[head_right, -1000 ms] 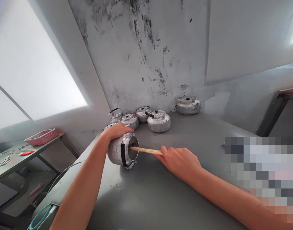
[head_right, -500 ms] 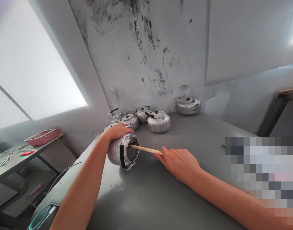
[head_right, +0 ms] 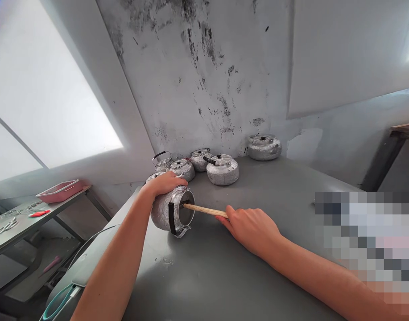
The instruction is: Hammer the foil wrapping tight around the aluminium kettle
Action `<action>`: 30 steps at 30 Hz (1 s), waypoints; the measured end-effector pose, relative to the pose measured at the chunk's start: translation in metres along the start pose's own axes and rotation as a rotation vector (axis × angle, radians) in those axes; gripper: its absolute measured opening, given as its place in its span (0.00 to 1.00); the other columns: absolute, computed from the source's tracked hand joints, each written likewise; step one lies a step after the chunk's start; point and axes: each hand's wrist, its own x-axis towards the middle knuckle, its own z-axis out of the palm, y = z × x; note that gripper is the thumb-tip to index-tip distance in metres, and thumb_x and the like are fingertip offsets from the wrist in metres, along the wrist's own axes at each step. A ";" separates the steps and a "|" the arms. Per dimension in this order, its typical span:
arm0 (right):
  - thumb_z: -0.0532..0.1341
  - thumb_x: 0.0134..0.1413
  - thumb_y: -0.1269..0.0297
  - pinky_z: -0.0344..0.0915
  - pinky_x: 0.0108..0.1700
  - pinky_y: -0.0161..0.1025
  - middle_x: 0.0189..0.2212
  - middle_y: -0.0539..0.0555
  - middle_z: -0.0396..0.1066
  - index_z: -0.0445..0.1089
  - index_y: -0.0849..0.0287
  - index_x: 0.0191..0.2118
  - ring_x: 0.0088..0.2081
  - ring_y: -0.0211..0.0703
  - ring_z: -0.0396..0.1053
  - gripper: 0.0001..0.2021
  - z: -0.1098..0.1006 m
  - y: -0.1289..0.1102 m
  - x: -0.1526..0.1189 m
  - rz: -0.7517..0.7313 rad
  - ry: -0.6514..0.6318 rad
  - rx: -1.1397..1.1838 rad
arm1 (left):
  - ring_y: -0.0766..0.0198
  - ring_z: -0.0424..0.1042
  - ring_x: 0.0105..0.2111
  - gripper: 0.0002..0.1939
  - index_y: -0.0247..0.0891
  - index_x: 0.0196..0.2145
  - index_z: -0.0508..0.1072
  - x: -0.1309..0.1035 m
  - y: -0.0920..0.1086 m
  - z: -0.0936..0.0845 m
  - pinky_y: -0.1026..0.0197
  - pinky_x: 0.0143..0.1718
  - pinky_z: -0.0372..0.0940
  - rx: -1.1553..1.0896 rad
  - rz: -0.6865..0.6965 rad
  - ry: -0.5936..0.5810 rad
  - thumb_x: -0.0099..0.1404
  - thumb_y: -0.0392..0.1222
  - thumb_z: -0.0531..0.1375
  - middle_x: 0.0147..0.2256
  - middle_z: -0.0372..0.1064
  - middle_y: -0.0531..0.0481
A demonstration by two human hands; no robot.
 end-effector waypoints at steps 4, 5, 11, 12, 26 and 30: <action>0.39 0.71 0.45 0.40 0.23 0.40 0.22 0.52 0.75 0.66 0.56 0.34 0.23 0.51 0.75 0.27 -0.002 0.000 -0.002 -0.018 0.003 0.015 | 0.53 0.67 0.52 0.23 0.61 0.55 0.75 0.001 -0.001 0.000 0.57 0.52 0.61 0.000 -0.001 -0.001 0.73 0.43 0.46 0.49 0.68 0.49; 0.39 0.71 0.45 0.39 0.23 0.40 0.22 0.52 0.75 0.65 0.56 0.34 0.24 0.51 0.75 0.27 -0.003 0.000 -0.003 -0.013 0.002 0.020 | 0.53 0.67 0.52 0.23 0.61 0.55 0.74 0.001 -0.001 0.000 0.57 0.52 0.61 -0.006 -0.007 0.000 0.73 0.44 0.45 0.49 0.68 0.49; 0.39 0.71 0.46 0.40 0.22 0.40 0.21 0.52 0.74 0.66 0.56 0.33 0.23 0.50 0.75 0.26 -0.006 0.002 -0.001 0.041 -0.036 0.007 | 0.53 0.68 0.52 0.22 0.63 0.54 0.74 0.001 -0.001 0.002 0.56 0.51 0.62 -0.108 -0.059 -0.001 0.73 0.48 0.45 0.52 0.67 0.51; 0.39 0.71 0.46 0.40 0.22 0.40 0.21 0.52 0.74 0.65 0.56 0.34 0.23 0.50 0.75 0.27 -0.006 0.002 -0.001 0.039 -0.036 0.005 | 0.52 0.68 0.52 0.22 0.63 0.54 0.74 0.000 -0.001 0.001 0.56 0.51 0.62 -0.114 -0.064 -0.004 0.73 0.48 0.45 0.52 0.68 0.51; 0.38 0.71 0.45 0.39 0.22 0.40 0.22 0.53 0.74 0.66 0.56 0.34 0.23 0.52 0.75 0.27 -0.002 0.001 0.000 0.015 -0.016 0.008 | 0.51 0.66 0.55 0.22 0.57 0.55 0.75 0.001 0.000 0.001 0.55 0.53 0.61 -0.122 -0.082 -0.001 0.73 0.50 0.45 0.55 0.68 0.49; 0.39 0.71 0.47 0.41 0.22 0.40 0.21 0.54 0.74 0.66 0.57 0.35 0.23 0.53 0.75 0.26 -0.003 0.000 -0.001 0.015 -0.015 0.004 | 0.52 0.66 0.55 0.22 0.58 0.54 0.74 -0.001 0.002 -0.001 0.56 0.52 0.62 -0.139 -0.097 -0.002 0.72 0.51 0.45 0.54 0.67 0.50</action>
